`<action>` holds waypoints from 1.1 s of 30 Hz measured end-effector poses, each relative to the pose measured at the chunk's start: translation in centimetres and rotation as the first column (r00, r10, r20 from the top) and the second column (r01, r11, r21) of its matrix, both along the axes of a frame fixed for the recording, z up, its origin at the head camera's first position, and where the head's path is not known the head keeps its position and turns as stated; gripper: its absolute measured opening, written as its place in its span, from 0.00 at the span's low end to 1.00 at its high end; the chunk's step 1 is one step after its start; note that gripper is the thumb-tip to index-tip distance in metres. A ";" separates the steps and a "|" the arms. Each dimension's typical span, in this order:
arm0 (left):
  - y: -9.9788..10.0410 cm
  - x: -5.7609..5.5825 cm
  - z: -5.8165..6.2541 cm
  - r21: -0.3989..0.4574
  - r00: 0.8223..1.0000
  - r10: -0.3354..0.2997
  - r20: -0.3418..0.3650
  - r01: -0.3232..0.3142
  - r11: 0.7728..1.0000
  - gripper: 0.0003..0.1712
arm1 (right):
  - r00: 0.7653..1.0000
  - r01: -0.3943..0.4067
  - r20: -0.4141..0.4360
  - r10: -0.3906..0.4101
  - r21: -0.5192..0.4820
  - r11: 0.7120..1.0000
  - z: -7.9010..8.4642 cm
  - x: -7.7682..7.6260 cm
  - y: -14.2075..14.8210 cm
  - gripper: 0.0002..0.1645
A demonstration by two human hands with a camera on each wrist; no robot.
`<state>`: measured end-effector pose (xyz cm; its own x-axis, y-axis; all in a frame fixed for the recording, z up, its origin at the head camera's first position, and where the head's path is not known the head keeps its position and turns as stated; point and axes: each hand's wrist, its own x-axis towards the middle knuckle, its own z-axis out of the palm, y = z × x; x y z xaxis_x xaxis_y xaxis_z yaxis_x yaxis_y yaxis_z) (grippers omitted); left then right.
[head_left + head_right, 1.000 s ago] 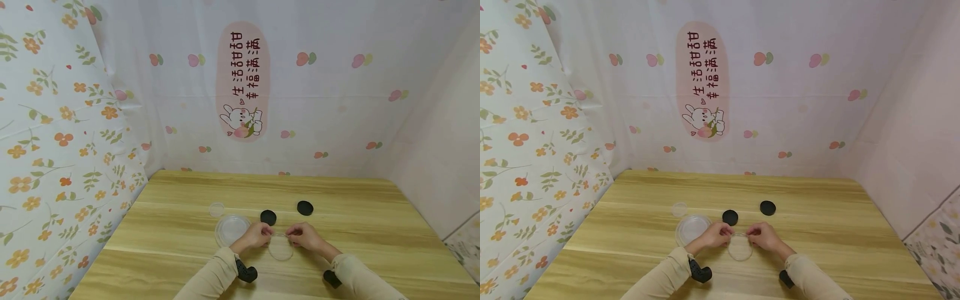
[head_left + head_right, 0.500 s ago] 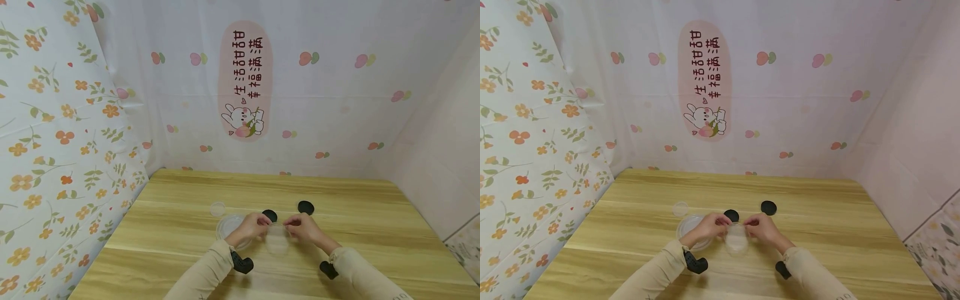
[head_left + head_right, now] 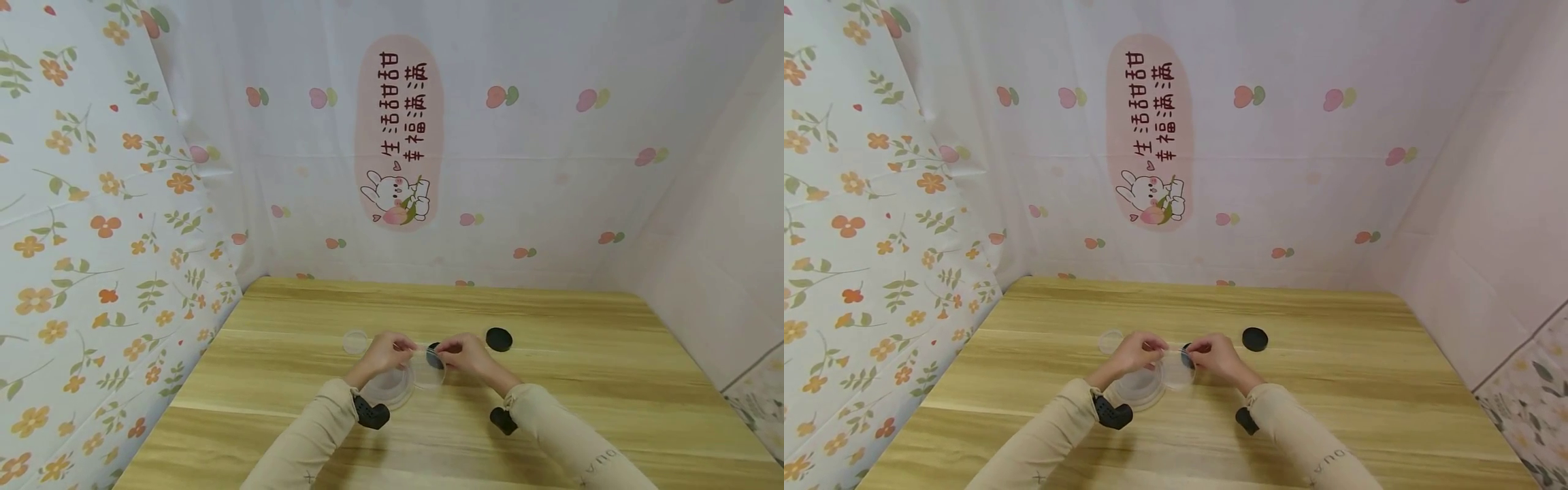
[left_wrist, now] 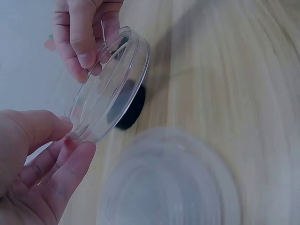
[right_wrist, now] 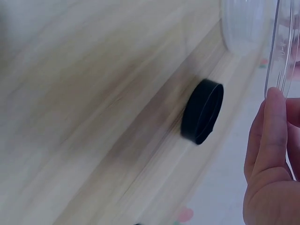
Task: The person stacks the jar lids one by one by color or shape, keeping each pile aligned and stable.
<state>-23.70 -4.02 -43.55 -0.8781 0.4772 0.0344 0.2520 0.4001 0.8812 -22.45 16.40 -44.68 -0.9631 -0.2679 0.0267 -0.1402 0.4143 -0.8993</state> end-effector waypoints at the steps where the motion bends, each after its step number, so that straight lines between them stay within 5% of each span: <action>1: -0.3 -0.1 0.1 -0.009 1.000 0.004 -0.009 -0.005 1.000 0.10 | 1.000 0.000 0.000 0.000 0.000 1.000 -0.1 -0.2 -0.3 0.09; 13: -3.1 -0.9 0.1 -0.054 0.996 0.066 -0.067 -0.069 0.996 0.09 | 1.000 -0.004 0.004 0.004 -0.027 1.000 0.0 -1.3 -3.9 0.09; 23: -4.8 -0.9 -0.2 -0.093 0.991 0.121 -0.063 -0.126 0.988 0.08 | 0.996 -0.049 -0.079 0.049 0.011 0.999 -0.6 -1.9 -5.7 0.06; 33: -5.9 -1.0 -1.1 -0.120 0.987 0.120 -0.108 -0.133 0.984 0.06 | 0.999 -0.051 -0.011 0.051 0.025 0.998 -1.3 -2.0 -6.9 0.07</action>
